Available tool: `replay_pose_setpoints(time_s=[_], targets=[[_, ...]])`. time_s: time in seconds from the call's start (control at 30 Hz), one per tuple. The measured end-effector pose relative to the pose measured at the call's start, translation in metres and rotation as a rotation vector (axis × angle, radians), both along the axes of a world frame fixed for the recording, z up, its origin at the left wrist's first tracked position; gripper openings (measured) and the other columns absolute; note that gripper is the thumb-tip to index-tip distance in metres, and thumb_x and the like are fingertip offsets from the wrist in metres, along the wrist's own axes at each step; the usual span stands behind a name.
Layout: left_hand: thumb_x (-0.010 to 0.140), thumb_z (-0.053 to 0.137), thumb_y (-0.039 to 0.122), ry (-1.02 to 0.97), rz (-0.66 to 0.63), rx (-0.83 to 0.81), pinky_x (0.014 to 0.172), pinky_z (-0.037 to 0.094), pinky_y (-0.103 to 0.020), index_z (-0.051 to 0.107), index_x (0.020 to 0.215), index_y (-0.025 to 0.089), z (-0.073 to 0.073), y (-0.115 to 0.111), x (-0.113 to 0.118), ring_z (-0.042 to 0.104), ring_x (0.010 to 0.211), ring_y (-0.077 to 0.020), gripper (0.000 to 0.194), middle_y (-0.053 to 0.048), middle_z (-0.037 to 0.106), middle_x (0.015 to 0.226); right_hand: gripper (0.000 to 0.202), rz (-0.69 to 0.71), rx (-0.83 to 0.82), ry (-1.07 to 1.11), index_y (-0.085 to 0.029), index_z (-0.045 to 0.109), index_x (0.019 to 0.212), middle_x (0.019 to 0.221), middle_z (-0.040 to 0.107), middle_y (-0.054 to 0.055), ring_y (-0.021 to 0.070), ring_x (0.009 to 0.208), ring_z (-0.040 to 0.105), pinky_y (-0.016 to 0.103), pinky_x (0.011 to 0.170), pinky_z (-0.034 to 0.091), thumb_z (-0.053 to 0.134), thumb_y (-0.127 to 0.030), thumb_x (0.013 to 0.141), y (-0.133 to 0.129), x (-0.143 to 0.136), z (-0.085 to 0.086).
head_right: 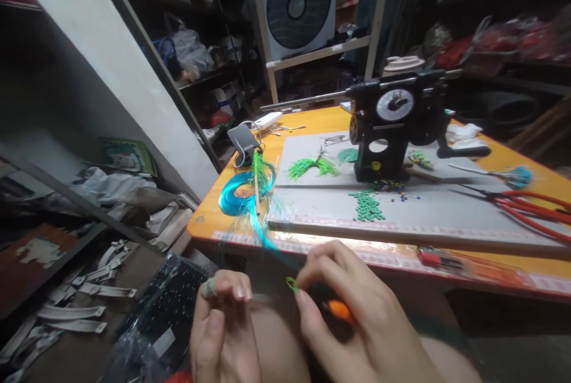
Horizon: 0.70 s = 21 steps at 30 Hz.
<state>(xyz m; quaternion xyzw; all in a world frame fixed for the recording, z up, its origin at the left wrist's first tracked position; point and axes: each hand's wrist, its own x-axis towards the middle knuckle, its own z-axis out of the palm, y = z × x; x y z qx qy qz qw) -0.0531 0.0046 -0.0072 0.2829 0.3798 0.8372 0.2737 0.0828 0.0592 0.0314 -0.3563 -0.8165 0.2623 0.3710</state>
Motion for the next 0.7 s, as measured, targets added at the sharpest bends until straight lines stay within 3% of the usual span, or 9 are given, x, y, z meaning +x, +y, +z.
replay_pose_setpoints(time_s=[0.13, 0.37, 0.5, 0.6, 0.7], targets=[[0.086, 0.065, 0.039, -0.057, 0.137, 0.041, 0.07, 0.039, -0.022, 0.068, 0.086, 0.025, -0.001, 0.001, -0.013, 0.044, 0.073, -0.015, 0.014, 0.002, 0.048, 0.074, 0.014, 0.085, -0.095, 0.152, -0.024, 0.053, 0.081, 0.085, 0.056, -0.001, 0.0139, 0.08, 0.056, 0.026, 0.071, 0.044, 0.05, -0.027, 0.095, 0.034, -0.039, 0.019], [0.083, 0.07, 0.042, -0.049, 0.076, 0.011, 0.068, 0.038, -0.024, 0.068, 0.082, 0.026, -0.007, 0.004, -0.02, 0.045, 0.07, -0.015, 0.017, 0.003, 0.052, 0.07, 0.018, 0.024, -0.119, 0.12, -0.023, 0.055, 0.079, 0.084, 0.055, 0.0, 0.0133, 0.069, 0.051, 0.026, 0.059, 0.042, 0.052, -0.033, 0.093, 0.058, -0.062, 0.012], [0.082, 0.07, 0.042, -0.053, 0.075, 0.009, 0.067, 0.038, -0.025, 0.068, 0.081, 0.026, -0.01, 0.005, -0.021, 0.045, 0.069, -0.0152, 0.017, 0.003, 0.051, 0.07, 0.015, -0.047, -0.028, 0.047, -0.023, 0.055, 0.078, 0.082, 0.057, 0.001, 0.0135, 0.063, 0.05, 0.028, 0.057, 0.042, 0.052, -0.03, 0.091, 0.07, -0.071, 0.013], [0.082, 0.07, 0.044, -0.035, 0.079, 0.014, 0.064, 0.037, -0.026, 0.069, 0.081, 0.027, -0.009, 0.006, -0.018, 0.044, 0.066, -0.0151, 0.018, 0.003, 0.05, 0.068, 0.011, -0.184, 0.122, -0.033, -0.021, 0.06, 0.085, 0.095, 0.059, 0.009, 0.0218, 0.08, 0.055, 0.032, 0.063, 0.043, 0.055, -0.029, 0.088, 0.087, -0.079, 0.017], [0.083, 0.07, 0.047, 0.0, 0.092, -0.016, 0.061, 0.035, -0.027, 0.069, 0.079, 0.027, -0.011, 0.005, -0.008, 0.045, 0.064, -0.0152, 0.021, 0.002, 0.05, 0.067, 0.025, -0.321, 0.262, -0.097, -0.017, 0.061, 0.107, 0.114, 0.055, 0.018, 0.0343, 0.104, 0.052, 0.038, 0.067, 0.043, 0.056, -0.035, 0.09, 0.1, -0.076, 0.021]])
